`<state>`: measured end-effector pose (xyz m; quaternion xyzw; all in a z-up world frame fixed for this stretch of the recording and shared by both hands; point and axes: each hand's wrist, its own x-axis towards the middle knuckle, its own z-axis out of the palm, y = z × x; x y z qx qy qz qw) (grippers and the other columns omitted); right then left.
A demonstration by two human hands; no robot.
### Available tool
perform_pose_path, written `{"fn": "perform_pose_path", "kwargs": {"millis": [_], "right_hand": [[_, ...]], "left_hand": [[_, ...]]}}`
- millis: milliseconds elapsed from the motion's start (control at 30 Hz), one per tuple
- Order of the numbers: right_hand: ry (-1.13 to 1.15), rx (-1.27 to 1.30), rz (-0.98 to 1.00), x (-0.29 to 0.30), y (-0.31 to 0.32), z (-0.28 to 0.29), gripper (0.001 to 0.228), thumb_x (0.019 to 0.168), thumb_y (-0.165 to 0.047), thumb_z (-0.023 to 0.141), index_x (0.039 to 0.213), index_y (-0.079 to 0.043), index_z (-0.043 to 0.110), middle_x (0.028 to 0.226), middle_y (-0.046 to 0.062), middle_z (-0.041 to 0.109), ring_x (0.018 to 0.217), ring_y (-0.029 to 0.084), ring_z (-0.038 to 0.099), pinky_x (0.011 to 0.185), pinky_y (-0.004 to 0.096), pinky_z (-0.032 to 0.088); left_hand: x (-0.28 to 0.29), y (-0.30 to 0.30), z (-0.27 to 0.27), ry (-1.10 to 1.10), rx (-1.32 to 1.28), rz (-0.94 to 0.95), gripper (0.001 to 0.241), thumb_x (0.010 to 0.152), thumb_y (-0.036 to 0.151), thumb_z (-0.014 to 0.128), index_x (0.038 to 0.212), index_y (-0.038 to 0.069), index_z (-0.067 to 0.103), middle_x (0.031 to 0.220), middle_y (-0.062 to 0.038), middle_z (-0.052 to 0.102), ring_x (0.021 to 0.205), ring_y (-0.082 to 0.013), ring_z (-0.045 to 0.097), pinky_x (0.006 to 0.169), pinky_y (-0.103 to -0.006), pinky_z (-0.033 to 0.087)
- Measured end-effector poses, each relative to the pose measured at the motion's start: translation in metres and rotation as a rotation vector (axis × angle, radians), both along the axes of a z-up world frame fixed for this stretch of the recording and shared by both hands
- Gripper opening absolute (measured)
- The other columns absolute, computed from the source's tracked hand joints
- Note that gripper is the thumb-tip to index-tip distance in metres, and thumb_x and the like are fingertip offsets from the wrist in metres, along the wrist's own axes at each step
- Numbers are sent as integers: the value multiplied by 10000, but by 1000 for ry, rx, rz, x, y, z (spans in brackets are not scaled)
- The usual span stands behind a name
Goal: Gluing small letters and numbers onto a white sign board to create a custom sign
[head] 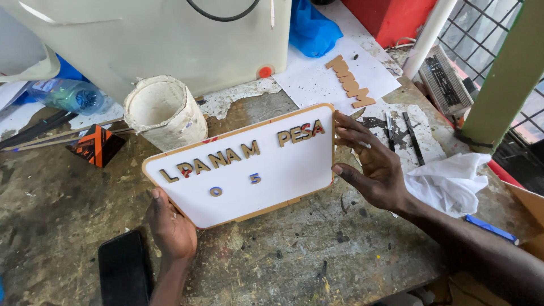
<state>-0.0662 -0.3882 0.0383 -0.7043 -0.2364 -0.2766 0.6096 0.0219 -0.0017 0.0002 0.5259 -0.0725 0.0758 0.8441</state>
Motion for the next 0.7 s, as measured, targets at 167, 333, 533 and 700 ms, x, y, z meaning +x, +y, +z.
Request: {"fn": "perform_pose_path", "kwargs": {"millis": [167, 333, 533, 700], "right_hand": [[-10, -39, -30, 1, 0, -2, 607, 1057, -21, 770, 1614, 17, 533, 1825, 301, 420, 1771, 389, 382, 1335, 480, 517], [-8, -71, -52, -3, 5, -1, 725, 1087, -34, 762, 1722, -94, 416, 1887, 262, 323, 1759, 347, 395, 1321, 446, 516], [298, -139, -40, -5, 6, 0, 945, 1048, -128, 769, 1807, -77, 209, 1507, 152, 621, 1313, 255, 707, 1101, 398, 626], [683, -172, 69, 5, 7, -11, 604, 1071, -211, 674, 1626, -92, 468, 1429, 103, 806, 1241, 196, 781, 906, 370, 714]], "left_hand": [[-3, -7, 11, 105, -39, 68, 778, 1053, 519, 559, 1651, 22, 533, 1683, -177, 607, 1561, -341, 603, 1276, -524, 549], [-7, -10, 27, 192, -40, 54, 798, 1017, 530, 562, 1651, 47, 548, 1677, -162, 628, 1544, -346, 625, 1249, -532, 569], [-2, 3, 17, 73, -80, 95, 769, 1025, 529, 646, 1602, 24, 592, 1643, -162, 654, 1528, -321, 645, 1269, -514, 578], [4, 13, 7, 28, -16, 120, 699, 1055, 530, 652, 1542, 29, 638, 1604, -153, 686, 1474, -307, 682, 1199, -498, 624]]}}
